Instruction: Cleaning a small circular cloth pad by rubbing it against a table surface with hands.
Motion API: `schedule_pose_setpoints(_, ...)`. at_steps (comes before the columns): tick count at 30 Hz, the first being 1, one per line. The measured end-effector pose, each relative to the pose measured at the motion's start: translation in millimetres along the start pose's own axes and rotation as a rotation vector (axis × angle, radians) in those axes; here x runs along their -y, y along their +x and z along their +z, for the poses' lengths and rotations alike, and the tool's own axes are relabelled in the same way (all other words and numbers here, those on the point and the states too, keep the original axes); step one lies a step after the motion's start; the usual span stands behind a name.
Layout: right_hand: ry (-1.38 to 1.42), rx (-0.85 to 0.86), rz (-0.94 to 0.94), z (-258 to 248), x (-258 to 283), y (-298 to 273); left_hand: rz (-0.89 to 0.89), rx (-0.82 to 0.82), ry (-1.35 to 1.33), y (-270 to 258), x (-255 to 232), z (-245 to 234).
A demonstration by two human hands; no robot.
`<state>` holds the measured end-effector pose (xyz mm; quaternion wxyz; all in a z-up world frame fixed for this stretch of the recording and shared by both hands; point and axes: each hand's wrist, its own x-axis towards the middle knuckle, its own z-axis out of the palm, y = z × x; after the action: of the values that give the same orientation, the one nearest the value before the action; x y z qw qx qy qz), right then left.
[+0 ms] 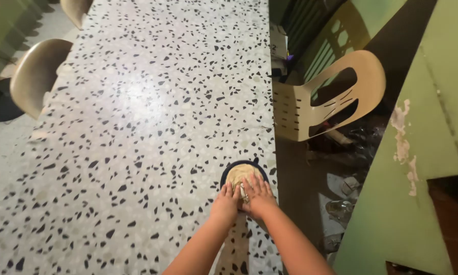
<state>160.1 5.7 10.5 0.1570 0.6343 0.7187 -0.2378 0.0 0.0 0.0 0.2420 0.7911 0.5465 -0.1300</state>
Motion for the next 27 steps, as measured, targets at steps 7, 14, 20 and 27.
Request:
schedule_pose_setpoints(7,0.021,-0.071,0.013,-32,-14,75,0.051,-0.177,-0.062,98,33,-10)
schedule_pose_setpoints(14,-0.024,-0.090,0.035,-53,-18,111,0.034,-0.150,-0.070,127,41,-38)
schedule_pose_setpoints(20,-0.014,-0.162,0.035,-51,-8,101,0.059,-0.236,-0.031,128,45,-22)
schedule_pose_setpoints(27,-0.070,-0.180,0.010,-6,4,50,0.028,-0.221,-0.067,72,37,8)
